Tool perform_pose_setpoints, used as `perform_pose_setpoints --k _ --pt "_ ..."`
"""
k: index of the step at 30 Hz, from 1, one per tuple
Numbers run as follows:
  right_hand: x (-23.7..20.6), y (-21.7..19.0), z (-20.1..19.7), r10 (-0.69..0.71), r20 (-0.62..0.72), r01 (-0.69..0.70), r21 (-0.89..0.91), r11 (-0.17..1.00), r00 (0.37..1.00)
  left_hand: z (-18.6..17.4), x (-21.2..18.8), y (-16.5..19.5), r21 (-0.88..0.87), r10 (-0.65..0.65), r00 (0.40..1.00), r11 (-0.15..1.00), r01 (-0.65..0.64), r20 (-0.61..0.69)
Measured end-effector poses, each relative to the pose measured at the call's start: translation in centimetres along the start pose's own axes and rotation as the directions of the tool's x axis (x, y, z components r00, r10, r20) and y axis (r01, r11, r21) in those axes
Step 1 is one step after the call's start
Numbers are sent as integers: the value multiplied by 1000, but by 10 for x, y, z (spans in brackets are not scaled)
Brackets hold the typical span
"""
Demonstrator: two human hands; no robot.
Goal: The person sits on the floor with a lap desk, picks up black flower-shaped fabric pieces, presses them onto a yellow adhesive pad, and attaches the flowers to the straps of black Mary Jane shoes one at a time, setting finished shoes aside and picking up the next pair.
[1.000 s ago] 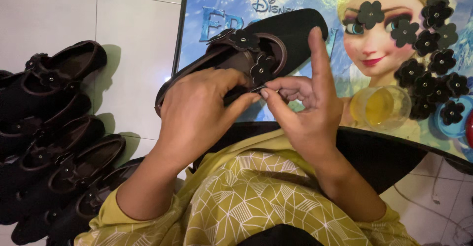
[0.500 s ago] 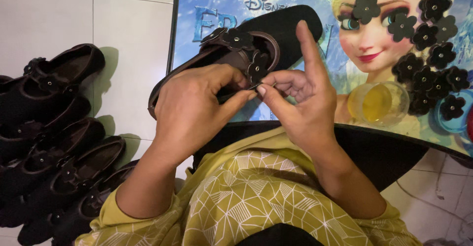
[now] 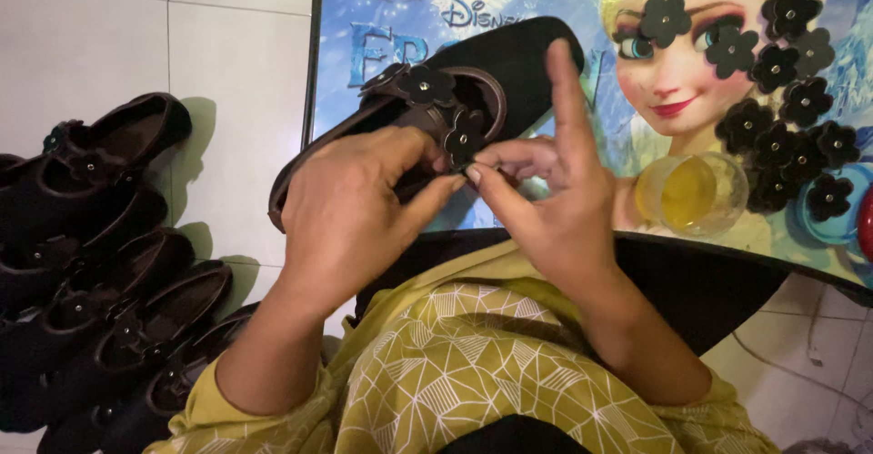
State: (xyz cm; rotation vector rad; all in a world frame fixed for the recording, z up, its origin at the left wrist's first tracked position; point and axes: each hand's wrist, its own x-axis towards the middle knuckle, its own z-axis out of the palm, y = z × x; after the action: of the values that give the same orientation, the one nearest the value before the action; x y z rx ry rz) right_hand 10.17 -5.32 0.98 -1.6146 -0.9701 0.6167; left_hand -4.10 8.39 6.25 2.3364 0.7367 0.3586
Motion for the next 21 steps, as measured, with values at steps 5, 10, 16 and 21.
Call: perform_pose_setpoints --k 5,10,16,21 --pt "3 -17 -39 -412 2 381 -386 840 911 3 -3 0 54 25 1000 998 -25 1" --pt "-8 -30 -64 -491 -116 441 -299 846 863 20 -5 -1 146 173 975 977 -154 -135" --pt "-2 -26 -62 -514 -88 449 -376 810 853 34 -9 -7 159 228 941 968 -192 -251" --pt "-1 -24 -41 -448 -46 401 -376 836 893 31 -8 -5 163 222 950 968 -189 -217"
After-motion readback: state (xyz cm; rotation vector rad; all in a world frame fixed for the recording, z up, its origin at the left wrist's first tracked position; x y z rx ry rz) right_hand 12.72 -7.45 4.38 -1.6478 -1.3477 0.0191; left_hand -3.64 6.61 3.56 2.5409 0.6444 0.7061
